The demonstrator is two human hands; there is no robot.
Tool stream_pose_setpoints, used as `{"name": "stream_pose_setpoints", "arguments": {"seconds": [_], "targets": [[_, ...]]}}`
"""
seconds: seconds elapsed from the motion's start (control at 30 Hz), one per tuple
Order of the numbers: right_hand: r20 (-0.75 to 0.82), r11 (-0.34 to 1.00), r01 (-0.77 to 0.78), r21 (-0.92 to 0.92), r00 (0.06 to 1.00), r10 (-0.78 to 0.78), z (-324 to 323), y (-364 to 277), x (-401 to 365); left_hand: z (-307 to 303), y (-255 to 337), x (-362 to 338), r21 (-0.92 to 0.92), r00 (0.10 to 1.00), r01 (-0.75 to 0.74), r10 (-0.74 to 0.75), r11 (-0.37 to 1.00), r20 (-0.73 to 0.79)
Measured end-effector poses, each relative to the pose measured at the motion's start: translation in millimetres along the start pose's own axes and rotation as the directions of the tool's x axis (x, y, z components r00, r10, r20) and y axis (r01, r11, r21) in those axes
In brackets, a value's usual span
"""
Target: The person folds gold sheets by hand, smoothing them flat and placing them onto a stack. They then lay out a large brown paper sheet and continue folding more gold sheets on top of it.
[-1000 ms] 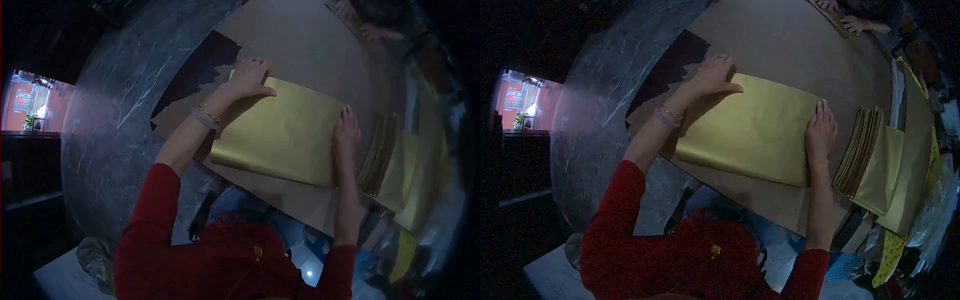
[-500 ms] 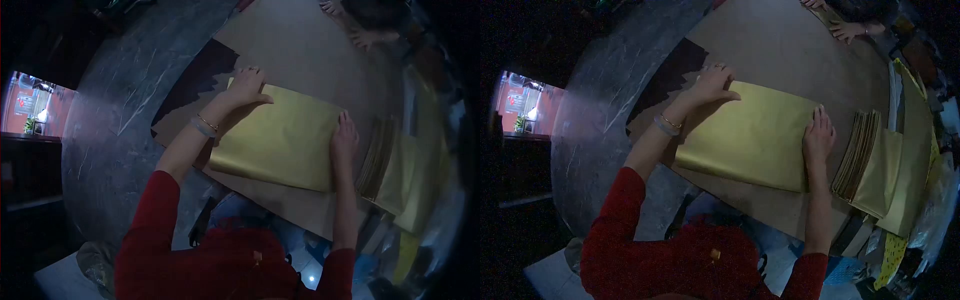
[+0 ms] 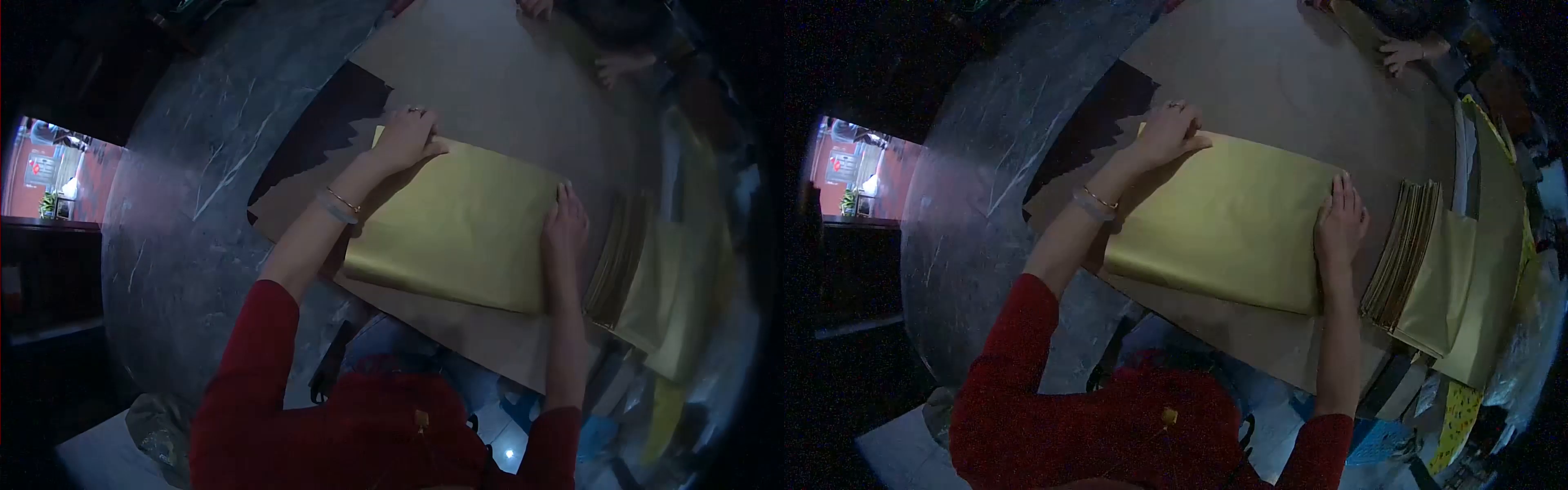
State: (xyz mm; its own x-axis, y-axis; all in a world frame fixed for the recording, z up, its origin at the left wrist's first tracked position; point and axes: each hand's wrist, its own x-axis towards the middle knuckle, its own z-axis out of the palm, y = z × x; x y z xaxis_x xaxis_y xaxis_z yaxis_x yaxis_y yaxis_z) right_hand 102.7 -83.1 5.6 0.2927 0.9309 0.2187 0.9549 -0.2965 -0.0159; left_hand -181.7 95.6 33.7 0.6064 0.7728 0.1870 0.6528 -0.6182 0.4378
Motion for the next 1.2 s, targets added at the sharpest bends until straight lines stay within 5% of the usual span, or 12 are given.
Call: {"name": "stream_pose_setpoints", "arguments": {"seconds": [0.73,1.03,1.2], "targets": [[0.008,0.978,0.02,-0.21,1.0,-0.019,2,-2,3,-5,1,3,0.065,0.988,0.093,-0.101,0.994,0.12],[0.0,0.968,-0.008,-0.249,1.0,0.008,9,-3,4,0,1,1,0.145,0.994,0.045,-0.058,0.988,0.088],[-0.067,0.985,0.036,-0.171,0.997,-0.048,3,-4,2,13,10,-10,0.145,0.995,0.002,0.013,0.989,-0.099]]}}
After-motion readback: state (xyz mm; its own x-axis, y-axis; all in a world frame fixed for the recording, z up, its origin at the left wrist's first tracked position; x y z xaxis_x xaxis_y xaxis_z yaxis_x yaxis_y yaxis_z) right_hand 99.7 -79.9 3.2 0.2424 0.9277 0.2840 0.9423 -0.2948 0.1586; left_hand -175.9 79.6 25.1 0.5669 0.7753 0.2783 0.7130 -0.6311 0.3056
